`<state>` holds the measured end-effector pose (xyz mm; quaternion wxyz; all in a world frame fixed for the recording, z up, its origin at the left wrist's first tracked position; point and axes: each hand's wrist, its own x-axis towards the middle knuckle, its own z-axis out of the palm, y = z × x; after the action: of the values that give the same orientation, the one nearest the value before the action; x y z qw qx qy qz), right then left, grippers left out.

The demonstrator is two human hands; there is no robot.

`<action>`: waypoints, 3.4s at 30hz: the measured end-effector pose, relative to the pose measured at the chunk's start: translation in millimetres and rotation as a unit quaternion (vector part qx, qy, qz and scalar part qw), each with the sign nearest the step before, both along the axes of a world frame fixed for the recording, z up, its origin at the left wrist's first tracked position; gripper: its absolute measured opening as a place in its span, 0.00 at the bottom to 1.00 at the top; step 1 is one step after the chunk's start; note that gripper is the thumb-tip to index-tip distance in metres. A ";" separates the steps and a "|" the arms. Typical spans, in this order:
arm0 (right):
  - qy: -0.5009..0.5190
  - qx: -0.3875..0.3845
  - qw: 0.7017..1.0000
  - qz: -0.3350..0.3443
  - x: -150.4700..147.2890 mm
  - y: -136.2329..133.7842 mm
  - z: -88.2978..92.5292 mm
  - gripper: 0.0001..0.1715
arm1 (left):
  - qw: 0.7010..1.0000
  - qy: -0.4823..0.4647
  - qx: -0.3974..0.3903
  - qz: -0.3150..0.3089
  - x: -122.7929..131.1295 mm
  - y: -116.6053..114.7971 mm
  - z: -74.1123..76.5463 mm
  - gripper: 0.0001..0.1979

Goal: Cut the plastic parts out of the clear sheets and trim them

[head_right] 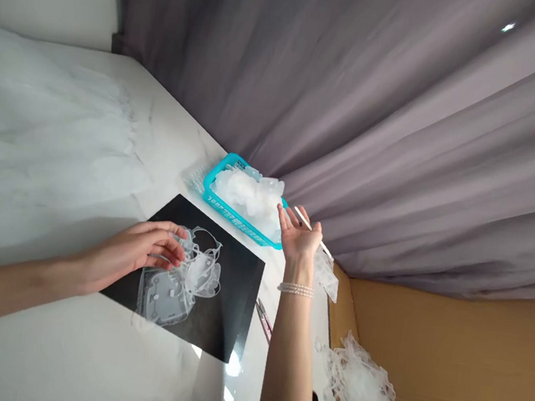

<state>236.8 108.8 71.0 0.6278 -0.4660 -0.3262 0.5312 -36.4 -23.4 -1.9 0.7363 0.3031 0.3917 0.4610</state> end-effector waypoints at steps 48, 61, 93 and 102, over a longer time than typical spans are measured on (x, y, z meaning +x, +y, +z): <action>-0.369 -0.044 0.922 0.106 -90.7 -194.4 -80.2 0.18 | 0.394 0.627 0.660 -0.132 -34.6 -44.7 -76.2 0.26; -0.571 0.109 0.803 0.129 -114.0 -202.8 -83.5 0.11 | 0.379 0.629 0.657 -0.170 -38.0 -46.1 -68.9 0.28; -0.723 0.204 0.631 0.192 -103.9 -206.2 -103.7 0.21 | 0.425 0.546 0.699 -0.181 -40.7 -33.6 -72.0 0.17; -0.767 0.229 0.565 0.201 -112.4 -208.7 -97.8 0.22 | 0.462 0.566 0.661 -0.170 -28.8 -42.1 -61.8 0.18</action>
<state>124.5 -99.9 -26.8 0.1047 -0.4616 -0.8809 -0.0055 -65.2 -65.5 -63.6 -0.0033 0.9544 0.2419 0.1747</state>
